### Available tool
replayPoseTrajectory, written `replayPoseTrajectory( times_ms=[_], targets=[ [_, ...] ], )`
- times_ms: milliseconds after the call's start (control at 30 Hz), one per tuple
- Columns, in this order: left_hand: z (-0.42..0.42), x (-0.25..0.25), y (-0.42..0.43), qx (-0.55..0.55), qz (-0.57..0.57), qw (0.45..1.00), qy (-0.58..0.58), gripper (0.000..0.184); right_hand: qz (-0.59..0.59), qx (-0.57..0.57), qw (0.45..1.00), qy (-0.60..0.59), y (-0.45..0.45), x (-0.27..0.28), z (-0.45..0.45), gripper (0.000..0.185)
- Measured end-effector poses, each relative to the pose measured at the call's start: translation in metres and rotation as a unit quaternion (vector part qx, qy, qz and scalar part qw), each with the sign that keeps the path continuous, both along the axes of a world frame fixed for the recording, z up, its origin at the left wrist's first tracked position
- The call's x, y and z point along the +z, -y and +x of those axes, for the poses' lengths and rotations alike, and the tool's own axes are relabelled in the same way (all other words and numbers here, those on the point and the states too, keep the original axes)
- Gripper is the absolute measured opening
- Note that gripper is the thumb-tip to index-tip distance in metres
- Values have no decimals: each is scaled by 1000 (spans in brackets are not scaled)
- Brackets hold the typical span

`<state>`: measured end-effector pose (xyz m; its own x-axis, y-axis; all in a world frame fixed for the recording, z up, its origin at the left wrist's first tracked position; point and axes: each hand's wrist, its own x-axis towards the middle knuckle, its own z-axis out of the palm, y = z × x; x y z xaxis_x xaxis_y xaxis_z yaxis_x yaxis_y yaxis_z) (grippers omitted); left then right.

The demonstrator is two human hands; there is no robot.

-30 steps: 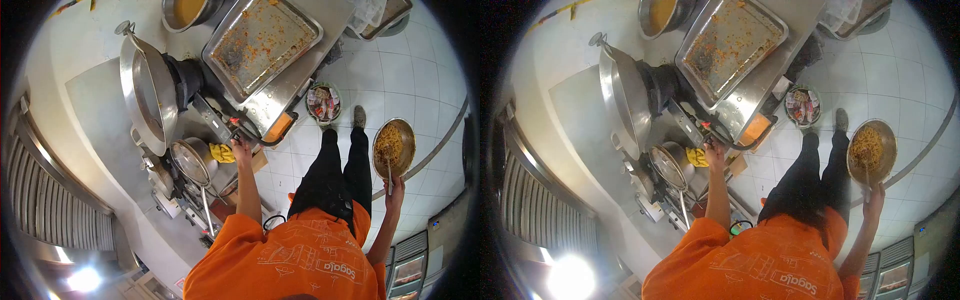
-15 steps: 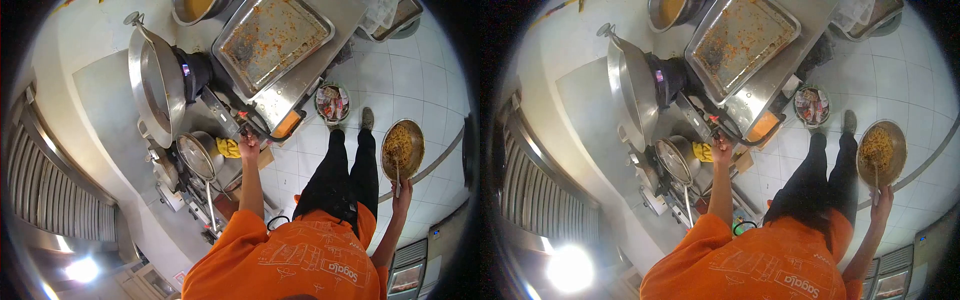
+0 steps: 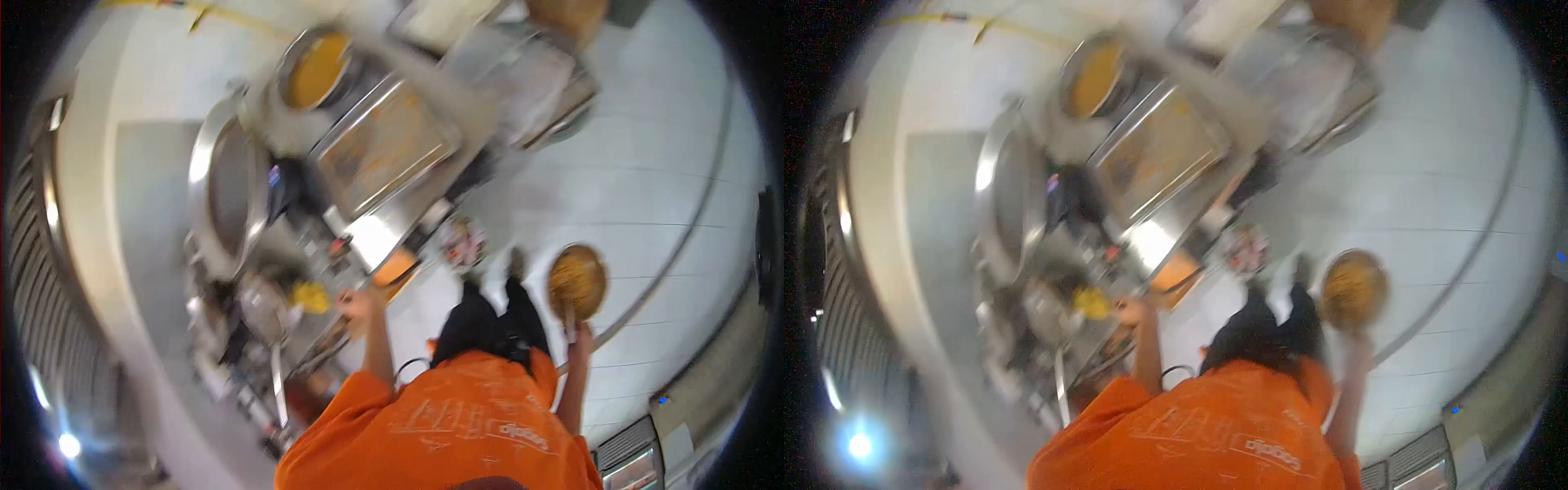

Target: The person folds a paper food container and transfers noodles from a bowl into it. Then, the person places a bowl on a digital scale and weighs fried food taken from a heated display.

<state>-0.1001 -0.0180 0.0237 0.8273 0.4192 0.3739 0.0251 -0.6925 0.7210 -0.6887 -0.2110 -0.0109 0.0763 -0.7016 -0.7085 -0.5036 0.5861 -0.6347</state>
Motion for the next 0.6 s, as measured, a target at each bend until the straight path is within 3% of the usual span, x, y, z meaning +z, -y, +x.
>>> replayPoseTrajectory(
  times_ms=[33,67,133,200,233,300,400,433,467,533,600],
  targets=[
    [-28,7,21,-26,-76,995,-64,15,-44,98,993,-44,11,24,1,31],
    [-50,-7,30,-101,59,993,-30,16,-85,96,989,-67,5,1,-6,28],
    [-91,-22,68,-234,121,964,-41,16,-104,-73,992,-5,0,-51,-20,24],
    [-122,-39,114,-358,110,921,-109,17,-87,-272,951,119,4,-100,-41,22],
    [-137,-45,138,-420,110,888,-154,17,-31,-379,910,165,16,-77,-31,20],
    [-158,-54,190,-511,118,817,-239,18,27,-517,820,244,63,31,-8,22],
    [-174,-64,262,-586,143,718,-347,19,33,-603,750,270,106,35,-13,28],
    [-178,-66,286,-593,152,697,-374,19,-53,-484,835,256,97,-55,-44,30],
    [-180,-67,308,-600,165,671,-403,20,-153,-375,885,231,87,-150,-77,31],
    [-184,-76,348,-595,186,643,-445,20,-84,-516,802,289,136,-135,-88,32],
    [-188,-91,386,-583,208,619,-483,21,33,-677,661,323,198,-67,-83,34]
  ],
)
